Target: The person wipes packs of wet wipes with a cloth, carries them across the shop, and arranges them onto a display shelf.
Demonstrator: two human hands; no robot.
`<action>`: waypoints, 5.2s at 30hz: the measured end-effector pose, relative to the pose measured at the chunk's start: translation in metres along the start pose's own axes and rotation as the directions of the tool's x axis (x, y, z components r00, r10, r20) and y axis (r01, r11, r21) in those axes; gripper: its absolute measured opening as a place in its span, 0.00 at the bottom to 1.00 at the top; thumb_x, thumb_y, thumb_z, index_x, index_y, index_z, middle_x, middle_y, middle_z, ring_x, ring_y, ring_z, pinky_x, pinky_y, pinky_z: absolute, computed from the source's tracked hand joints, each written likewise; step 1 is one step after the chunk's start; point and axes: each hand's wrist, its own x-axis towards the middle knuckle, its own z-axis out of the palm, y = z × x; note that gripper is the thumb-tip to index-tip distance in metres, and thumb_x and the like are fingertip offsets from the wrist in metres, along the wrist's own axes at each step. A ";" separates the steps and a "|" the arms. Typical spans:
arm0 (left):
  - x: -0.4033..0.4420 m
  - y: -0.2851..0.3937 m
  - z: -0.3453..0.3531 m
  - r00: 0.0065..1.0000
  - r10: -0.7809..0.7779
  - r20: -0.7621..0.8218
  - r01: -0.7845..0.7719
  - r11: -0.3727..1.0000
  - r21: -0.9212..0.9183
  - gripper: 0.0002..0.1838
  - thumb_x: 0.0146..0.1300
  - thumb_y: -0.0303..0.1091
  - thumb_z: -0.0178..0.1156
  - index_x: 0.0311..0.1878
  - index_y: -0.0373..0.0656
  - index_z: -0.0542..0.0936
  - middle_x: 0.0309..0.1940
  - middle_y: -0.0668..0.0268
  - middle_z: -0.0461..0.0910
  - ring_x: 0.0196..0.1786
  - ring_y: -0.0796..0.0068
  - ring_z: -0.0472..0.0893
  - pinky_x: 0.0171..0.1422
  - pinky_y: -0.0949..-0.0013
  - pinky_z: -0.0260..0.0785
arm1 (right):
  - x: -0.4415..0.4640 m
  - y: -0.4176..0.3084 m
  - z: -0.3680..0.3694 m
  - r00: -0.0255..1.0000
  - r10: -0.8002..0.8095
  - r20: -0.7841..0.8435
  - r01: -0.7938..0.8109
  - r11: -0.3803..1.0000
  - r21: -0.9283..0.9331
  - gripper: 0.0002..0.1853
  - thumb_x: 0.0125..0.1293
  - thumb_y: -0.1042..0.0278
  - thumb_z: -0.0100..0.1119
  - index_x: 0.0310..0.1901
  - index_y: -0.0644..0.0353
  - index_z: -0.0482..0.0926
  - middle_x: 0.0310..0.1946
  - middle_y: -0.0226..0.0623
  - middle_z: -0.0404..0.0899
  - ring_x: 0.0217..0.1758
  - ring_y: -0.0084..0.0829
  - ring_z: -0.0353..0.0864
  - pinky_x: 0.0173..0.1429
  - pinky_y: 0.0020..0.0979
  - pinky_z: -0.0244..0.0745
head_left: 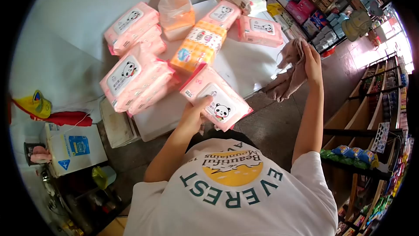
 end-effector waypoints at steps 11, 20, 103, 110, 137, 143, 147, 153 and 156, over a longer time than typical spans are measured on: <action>0.037 -0.049 0.036 0.983 -0.183 -0.017 0.182 0.982 -0.053 0.23 0.57 0.45 0.56 0.53 0.45 0.65 0.44 0.62 0.74 0.45 0.68 0.77 0.44 0.62 0.73 | 0.106 0.001 0.062 0.883 0.295 0.365 0.284 0.284 -0.916 0.55 0.27 0.40 0.70 0.63 0.44 0.58 0.64 0.43 0.53 0.68 0.48 0.46 0.60 0.67 0.41; 0.018 -0.067 0.060 0.970 -0.230 -0.081 0.230 0.973 -0.010 0.23 0.54 0.36 0.59 0.50 0.38 0.64 0.40 0.59 0.74 0.40 0.67 0.79 0.37 0.64 0.77 | 0.146 0.081 0.056 0.812 -0.089 0.576 0.540 0.489 -0.685 0.51 0.26 0.55 0.72 0.59 0.48 0.59 0.49 0.46 0.70 0.51 0.48 0.70 0.52 0.43 0.66; 0.032 -0.101 0.273 0.764 0.100 0.637 0.063 0.972 -0.227 0.31 0.58 0.51 0.44 0.59 0.39 0.60 0.49 0.59 0.70 0.52 0.65 0.71 0.59 0.65 0.62 | -0.165 -0.013 -0.128 0.947 -0.270 0.173 0.270 0.963 0.023 0.30 0.64 0.46 0.37 0.55 0.65 0.66 0.45 0.47 0.72 0.51 0.39 0.69 0.57 0.35 0.60; 0.048 -0.123 0.267 0.837 -0.020 0.547 0.065 0.996 -0.064 0.32 0.51 0.48 0.50 0.56 0.38 0.63 0.44 0.57 0.73 0.46 0.65 0.75 0.49 0.63 0.70 | -0.068 0.051 -0.115 0.995 -0.092 0.036 0.054 0.813 0.579 0.24 0.66 0.56 0.40 0.57 0.66 0.63 0.56 0.43 0.66 0.59 0.31 0.63 0.63 0.28 0.54; 0.092 0.049 0.103 0.885 0.463 -0.042 -0.261 0.570 0.779 0.28 0.52 0.45 0.62 0.50 0.33 0.70 0.28 0.63 0.77 0.25 0.80 0.73 0.25 0.76 0.64 | 0.001 0.026 0.017 0.891 0.322 0.321 -0.250 0.937 -0.244 0.36 0.44 0.56 0.70 0.48 0.77 0.67 0.35 0.53 0.77 0.35 0.37 0.80 0.40 0.29 0.76; 0.210 0.145 0.100 0.697 0.672 0.252 -0.272 -0.079 0.959 0.32 0.41 0.49 0.67 0.46 0.36 0.71 0.33 0.55 0.76 0.37 0.63 0.76 0.40 0.64 0.68 | -0.010 0.011 0.018 0.949 0.264 0.172 -0.261 0.964 -0.043 0.30 0.48 0.59 0.68 0.47 0.72 0.70 0.35 0.47 0.77 0.34 0.32 0.80 0.38 0.29 0.77; 0.281 0.143 0.119 0.954 0.300 0.000 0.124 -0.394 0.911 0.62 0.26 0.55 0.71 0.65 0.44 0.48 0.54 0.52 0.67 0.59 0.57 0.65 0.57 0.55 0.62 | -0.020 0.010 -0.007 0.977 0.186 -0.106 -0.163 0.967 0.193 0.19 0.54 0.77 0.56 0.49 0.64 0.66 0.39 0.37 0.73 0.40 0.25 0.75 0.41 0.23 0.71; 0.296 0.159 0.108 0.964 0.238 -0.123 0.182 -0.249 0.951 0.62 0.26 0.45 0.72 0.66 0.45 0.43 0.57 0.47 0.62 0.59 0.51 0.65 0.58 0.55 0.62 | -0.042 0.017 -0.046 0.864 0.392 -0.316 -0.326 0.914 0.242 0.15 0.54 0.76 0.51 0.45 0.61 0.65 0.36 0.32 0.69 0.39 0.23 0.68 0.42 0.23 0.66; 0.304 0.175 0.083 0.959 0.274 0.075 -0.101 0.079 0.992 0.59 0.28 0.39 0.72 0.64 0.33 0.46 0.59 0.46 0.58 0.60 0.52 0.64 0.60 0.65 0.60 | -0.045 0.016 -0.055 0.871 0.406 -0.276 -0.349 0.908 0.232 0.13 0.54 0.75 0.50 0.43 0.61 0.67 0.35 0.31 0.69 0.39 0.23 0.68 0.43 0.24 0.65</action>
